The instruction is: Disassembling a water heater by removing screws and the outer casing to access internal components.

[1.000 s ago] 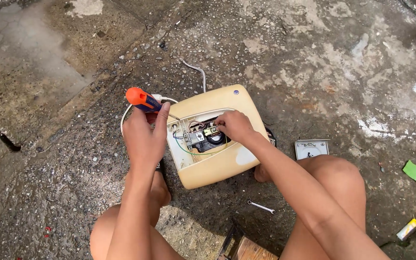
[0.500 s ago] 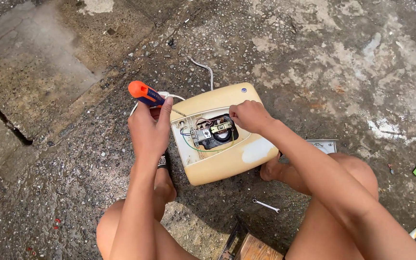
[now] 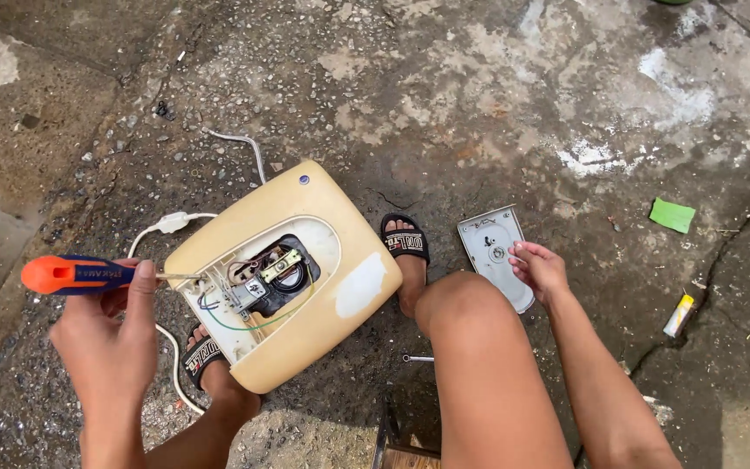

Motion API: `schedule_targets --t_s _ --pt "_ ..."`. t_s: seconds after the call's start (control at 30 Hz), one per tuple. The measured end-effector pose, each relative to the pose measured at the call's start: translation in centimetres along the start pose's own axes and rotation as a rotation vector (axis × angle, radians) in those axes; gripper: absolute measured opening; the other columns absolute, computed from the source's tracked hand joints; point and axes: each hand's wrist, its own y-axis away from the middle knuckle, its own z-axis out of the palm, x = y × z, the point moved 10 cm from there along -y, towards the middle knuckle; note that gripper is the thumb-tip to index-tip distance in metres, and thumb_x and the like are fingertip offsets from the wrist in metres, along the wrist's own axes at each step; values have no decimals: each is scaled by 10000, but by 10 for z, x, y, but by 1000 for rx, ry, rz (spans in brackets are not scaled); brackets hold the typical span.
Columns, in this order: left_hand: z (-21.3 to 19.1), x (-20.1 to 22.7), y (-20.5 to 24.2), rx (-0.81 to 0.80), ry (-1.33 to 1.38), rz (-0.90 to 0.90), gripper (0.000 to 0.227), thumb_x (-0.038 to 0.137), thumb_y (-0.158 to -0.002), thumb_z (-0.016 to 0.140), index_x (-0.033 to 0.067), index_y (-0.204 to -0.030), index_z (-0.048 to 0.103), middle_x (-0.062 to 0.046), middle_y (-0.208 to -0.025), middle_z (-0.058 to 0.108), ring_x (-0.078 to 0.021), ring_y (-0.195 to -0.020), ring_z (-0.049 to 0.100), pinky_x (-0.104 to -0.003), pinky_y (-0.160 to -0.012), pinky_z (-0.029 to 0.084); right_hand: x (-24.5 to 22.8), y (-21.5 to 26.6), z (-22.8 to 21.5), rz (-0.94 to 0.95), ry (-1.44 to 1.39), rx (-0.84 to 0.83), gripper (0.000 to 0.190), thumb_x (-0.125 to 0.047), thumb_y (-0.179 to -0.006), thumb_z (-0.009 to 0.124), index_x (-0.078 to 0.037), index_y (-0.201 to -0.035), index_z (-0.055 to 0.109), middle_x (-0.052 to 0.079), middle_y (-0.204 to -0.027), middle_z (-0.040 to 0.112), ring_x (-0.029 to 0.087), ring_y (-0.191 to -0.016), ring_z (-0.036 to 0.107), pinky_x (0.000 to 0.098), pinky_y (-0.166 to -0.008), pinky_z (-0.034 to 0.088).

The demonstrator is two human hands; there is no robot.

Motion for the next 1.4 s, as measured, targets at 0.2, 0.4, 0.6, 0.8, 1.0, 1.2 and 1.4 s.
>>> schedule_targets --t_s 0.2,0.4,0.6,0.8,1.0,1.2,1.4 --pt "20 -11 -6 -56 -210 21 187 14 -1183 734 -170 -1207 715 -230 -967 739 -285 -816 703 -394 -763 546 193 -39 -95 420 -76 214 138 -95 -991 621 -5 -1035 717 104 -903 751 144 -645 644 258 -491 490" --pt "32 -26 -11 -51 -240 64 204 -14 -1195 773 -199 -1245 702 -261 -1004 720 -294 -821 675 -403 -784 544 130 -83 -21 319 -247 23 303 -105 -1032 515 -49 -1324 572 137 -1239 696 257 -1080 702 307 -809 581" --pt "29 -24 -10 -30 -279 28 198 16 -1207 757 -179 -1223 733 -237 -941 737 -278 -767 688 -386 -728 546 73 -67 18 176 -171 7 369 -27 -1042 466 -2 -1406 515 154 -1293 648 262 -1131 689 331 -931 589" --pt "15 -4 -9 -6 -88 34 184 21 -1128 717 -157 -1170 701 -203 -927 729 -237 -746 648 -343 -692 500 109 -22 3 79 186 -123 309 -56 -967 628 41 -1253 695 164 -1141 738 215 -990 679 309 -854 541" --pt "15 5 2 -66 197 -57 286 177 -1127 584 -106 -1168 597 -288 -965 727 -430 -922 737 -532 -767 552 -48 30 42 -148 86 -94 276 -156 -1082 496 -111 -1325 618 66 -1178 712 131 -1010 707 303 -879 621" --pt "3 2 25 -89 188 -28 270 211 -1109 562 -58 -1132 570 -248 -932 746 -416 -878 752 -506 -708 557 -279 233 211 -822 213 -487 202 -92 -1104 611 -49 -1300 630 103 -1037 712 111 -860 721 203 -783 635" --pt "6 -24 26 -72 131 -37 299 304 -1083 608 12 -1131 560 -157 -744 713 -329 -648 711 -427 -608 509 -214 315 371 -1136 1194 -605 215 -152 -891 718 -195 -1098 759 1 -874 781 240 -811 761 457 -757 595"
